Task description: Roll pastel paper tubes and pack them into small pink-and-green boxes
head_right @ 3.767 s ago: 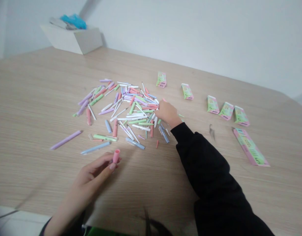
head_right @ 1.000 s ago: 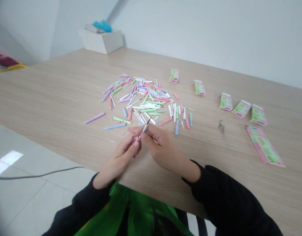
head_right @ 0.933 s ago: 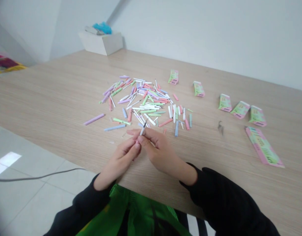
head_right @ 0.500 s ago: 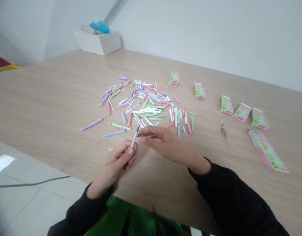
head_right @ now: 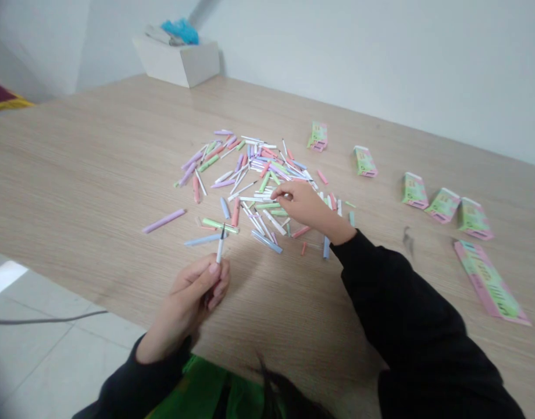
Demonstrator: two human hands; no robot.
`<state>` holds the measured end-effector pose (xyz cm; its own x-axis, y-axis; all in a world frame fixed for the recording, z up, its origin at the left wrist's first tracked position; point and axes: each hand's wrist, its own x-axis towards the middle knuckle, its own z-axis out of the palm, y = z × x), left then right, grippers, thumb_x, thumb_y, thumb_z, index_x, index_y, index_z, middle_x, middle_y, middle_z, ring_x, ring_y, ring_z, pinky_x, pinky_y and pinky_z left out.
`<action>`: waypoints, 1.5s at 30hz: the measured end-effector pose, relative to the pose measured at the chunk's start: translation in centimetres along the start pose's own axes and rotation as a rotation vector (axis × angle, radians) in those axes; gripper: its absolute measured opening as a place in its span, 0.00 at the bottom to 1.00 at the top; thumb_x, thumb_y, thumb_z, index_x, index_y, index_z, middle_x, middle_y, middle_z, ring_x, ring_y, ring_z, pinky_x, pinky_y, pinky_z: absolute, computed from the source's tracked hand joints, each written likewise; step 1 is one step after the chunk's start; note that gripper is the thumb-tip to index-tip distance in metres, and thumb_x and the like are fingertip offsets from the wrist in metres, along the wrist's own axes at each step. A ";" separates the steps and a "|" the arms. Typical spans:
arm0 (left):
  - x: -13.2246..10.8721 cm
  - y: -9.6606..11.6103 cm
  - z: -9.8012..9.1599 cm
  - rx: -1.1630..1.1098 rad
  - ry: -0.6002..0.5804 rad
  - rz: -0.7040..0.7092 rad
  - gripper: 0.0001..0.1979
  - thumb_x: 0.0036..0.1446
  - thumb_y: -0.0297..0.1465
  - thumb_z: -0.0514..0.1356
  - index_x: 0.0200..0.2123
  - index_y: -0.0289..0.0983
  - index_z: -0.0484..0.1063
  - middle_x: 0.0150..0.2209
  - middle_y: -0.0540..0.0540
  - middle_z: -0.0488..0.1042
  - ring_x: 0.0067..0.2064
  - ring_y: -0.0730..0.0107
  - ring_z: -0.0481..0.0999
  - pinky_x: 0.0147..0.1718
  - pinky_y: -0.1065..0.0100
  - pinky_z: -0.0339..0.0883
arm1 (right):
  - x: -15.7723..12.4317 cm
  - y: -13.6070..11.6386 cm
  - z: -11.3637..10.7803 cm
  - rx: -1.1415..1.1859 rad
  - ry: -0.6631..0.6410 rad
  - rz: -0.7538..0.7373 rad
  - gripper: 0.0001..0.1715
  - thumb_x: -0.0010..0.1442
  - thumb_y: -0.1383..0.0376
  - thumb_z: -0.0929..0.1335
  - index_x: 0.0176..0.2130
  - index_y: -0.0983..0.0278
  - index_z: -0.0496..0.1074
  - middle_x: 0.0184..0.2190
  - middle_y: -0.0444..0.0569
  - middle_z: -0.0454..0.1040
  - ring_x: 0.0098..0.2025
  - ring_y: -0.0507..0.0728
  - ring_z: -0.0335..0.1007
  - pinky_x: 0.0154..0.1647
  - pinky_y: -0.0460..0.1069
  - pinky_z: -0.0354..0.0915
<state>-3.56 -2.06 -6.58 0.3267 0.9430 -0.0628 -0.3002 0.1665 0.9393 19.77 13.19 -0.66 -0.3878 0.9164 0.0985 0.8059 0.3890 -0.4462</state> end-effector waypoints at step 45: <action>-0.2 1.1 2.0 0.445 -0.028 0.011 0.24 0.70 0.42 0.53 0.22 0.38 0.59 0.20 0.54 0.57 0.25 0.73 0.57 0.27 0.68 0.51 | -8.1 -7.3 -2.9 0.354 -0.094 -0.182 0.05 0.60 0.67 0.71 0.32 0.60 0.79 0.30 0.43 0.81 0.33 0.54 0.77 0.38 0.48 0.71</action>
<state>-2.16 -2.68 -4.89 0.3516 0.9349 -0.0490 0.1097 0.0108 0.9939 18.32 3.24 4.41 -0.5625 0.8166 0.1297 0.5231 0.4729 -0.7091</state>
